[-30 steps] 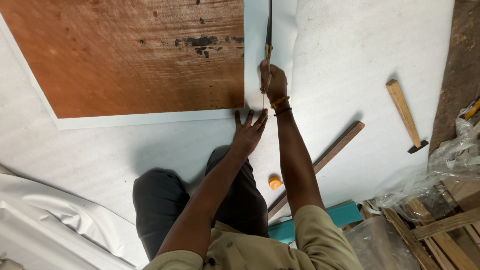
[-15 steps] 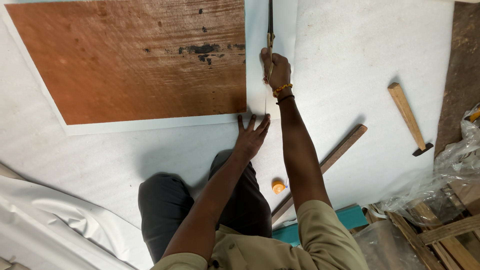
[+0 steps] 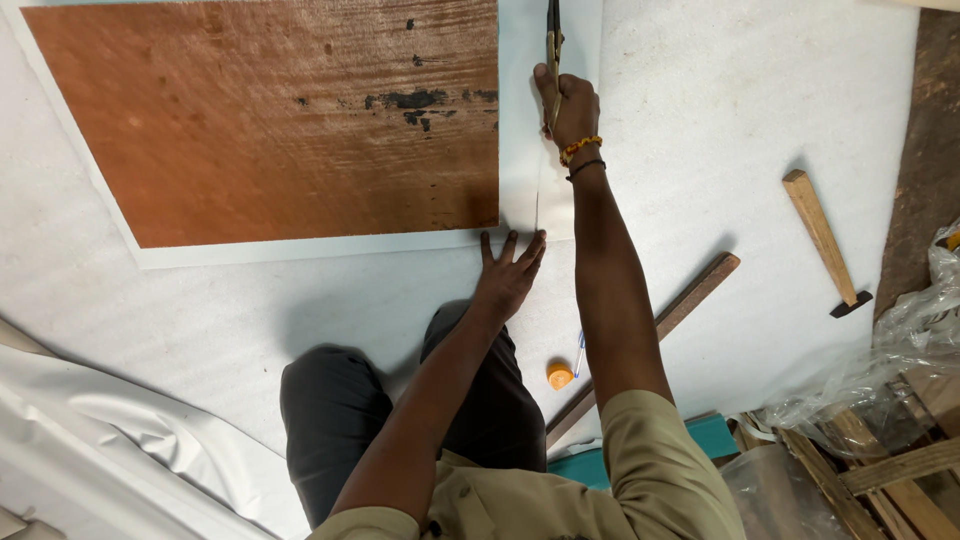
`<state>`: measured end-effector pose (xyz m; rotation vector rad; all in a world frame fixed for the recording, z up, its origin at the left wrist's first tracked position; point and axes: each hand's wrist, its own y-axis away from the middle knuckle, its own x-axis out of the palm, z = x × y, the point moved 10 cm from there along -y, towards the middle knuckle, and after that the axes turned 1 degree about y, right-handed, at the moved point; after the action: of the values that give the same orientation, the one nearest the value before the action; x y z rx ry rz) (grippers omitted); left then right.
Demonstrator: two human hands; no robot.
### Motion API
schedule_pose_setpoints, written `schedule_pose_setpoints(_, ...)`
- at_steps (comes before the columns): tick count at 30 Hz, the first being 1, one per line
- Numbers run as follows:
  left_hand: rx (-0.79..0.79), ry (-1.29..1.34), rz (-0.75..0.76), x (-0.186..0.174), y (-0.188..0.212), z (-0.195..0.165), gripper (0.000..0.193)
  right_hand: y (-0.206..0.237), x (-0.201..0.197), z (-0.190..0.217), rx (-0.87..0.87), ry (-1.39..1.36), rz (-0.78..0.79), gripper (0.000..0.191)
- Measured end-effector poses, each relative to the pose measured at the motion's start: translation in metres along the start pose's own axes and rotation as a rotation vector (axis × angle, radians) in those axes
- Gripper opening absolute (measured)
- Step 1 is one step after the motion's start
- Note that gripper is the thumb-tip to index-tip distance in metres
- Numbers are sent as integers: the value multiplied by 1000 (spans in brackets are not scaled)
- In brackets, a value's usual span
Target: The person measures and marks a large white fabric sheet using a tape measure, a wooden ruler, and a blue pen. They then use large scissors to cut the fabric along the marked lines, separating a rectangular piece. Finally, they place a wooden board on the cut piece to check the fit.
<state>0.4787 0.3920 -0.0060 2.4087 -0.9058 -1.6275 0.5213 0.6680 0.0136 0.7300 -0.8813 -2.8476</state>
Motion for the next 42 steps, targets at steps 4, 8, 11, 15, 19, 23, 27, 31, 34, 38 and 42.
schedule_pose_setpoints(4,-5,-8,16,-1,0,-1,61,7,2,3,-41,-4,11,62)
schedule_pose_setpoints(8,-2,-41,79,3,-2,-1,68,8,7,10,-48,-109,77,62)
schedule_pose_setpoints(11,6,-40,32,0,0,-2,65,6,8,15,-46,-116,91,62)
schedule_pose_setpoints(15,8,-54,88,-1,1,-1,66,1,0,19,-101,-116,-17,62)
schedule_pose_setpoints(19,3,-65,223,-1,1,-2,66,2,-49,18,-291,-377,-280,63)
schedule_pose_setpoints(23,-17,-70,284,-7,-1,0,66,18,-116,-6,-121,513,-631,57)
schedule_pose_setpoints(27,-12,-50,111,-35,5,0,66,40,-134,-29,-37,749,-541,53)
schedule_pose_setpoints(31,1,-10,24,-61,9,1,75,95,-102,7,-404,907,-548,59)
schedule_pose_setpoints(34,37,132,84,-72,19,13,68,131,-61,-7,-213,809,-362,62)
schedule_pose_setpoints(38,-14,238,74,-90,91,71,61,178,-50,-14,15,448,-458,51)
schedule_pose_setpoints(42,-382,120,130,-99,241,138,31,190,-63,2,95,546,-397,30)
